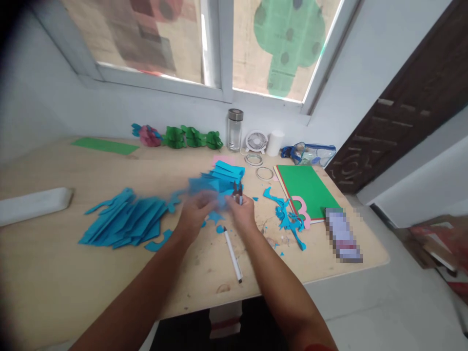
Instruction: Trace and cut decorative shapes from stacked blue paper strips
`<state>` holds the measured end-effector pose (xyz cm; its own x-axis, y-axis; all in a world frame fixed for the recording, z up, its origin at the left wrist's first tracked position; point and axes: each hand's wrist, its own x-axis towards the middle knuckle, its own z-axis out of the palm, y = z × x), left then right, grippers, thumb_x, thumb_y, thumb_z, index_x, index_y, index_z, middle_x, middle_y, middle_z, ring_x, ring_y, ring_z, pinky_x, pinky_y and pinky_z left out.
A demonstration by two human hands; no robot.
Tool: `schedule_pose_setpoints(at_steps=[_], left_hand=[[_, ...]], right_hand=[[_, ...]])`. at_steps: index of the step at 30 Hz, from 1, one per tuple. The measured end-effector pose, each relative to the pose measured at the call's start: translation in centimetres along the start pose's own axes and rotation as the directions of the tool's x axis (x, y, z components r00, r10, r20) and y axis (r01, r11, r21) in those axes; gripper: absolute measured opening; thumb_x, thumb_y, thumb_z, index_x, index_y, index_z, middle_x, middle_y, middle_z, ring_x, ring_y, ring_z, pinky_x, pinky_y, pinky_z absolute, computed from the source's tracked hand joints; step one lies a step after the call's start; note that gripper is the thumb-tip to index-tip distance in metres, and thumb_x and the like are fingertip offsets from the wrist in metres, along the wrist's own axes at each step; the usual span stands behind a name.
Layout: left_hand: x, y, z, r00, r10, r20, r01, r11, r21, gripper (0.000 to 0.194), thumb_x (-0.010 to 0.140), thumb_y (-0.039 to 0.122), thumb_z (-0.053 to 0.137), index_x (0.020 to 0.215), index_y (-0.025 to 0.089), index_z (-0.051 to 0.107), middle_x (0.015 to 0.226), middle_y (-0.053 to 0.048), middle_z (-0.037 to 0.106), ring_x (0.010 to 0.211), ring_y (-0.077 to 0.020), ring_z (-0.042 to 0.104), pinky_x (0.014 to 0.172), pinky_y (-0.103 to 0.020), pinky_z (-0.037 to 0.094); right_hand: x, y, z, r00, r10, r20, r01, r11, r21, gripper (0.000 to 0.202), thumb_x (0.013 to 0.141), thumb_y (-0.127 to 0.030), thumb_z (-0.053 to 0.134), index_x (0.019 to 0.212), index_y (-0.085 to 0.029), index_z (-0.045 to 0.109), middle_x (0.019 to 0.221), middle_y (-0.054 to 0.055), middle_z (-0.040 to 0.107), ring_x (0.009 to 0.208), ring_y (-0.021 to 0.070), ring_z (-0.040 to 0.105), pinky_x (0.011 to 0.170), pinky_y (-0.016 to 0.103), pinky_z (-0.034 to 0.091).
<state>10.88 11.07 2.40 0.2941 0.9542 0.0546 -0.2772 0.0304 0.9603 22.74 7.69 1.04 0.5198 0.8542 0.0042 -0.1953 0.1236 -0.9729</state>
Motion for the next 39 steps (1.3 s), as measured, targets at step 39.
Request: schedule_pose_setpoints(at_steps=[39], left_hand=[[0.2, 1.4, -1.7, 0.965, -0.150, 0.214, 0.191, 0.964, -0.185, 0.044, 0.062, 0.037, 0.081, 0.098, 0.017, 0.066, 0.072, -0.003, 0.068, 0.066, -0.0166, 0.063, 0.060, -0.027, 0.050]], right_hand=[[0.3, 0.0, -0.7, 0.996, 0.086, -0.008, -0.081, 0.969, 0.235, 0.040, 0.062, -0.050, 0.081, 0.070, -0.019, 0.057, 0.053, -0.003, 0.061, 0.035, 0.0051, 0.037, 0.034, 0.020, 0.023]])
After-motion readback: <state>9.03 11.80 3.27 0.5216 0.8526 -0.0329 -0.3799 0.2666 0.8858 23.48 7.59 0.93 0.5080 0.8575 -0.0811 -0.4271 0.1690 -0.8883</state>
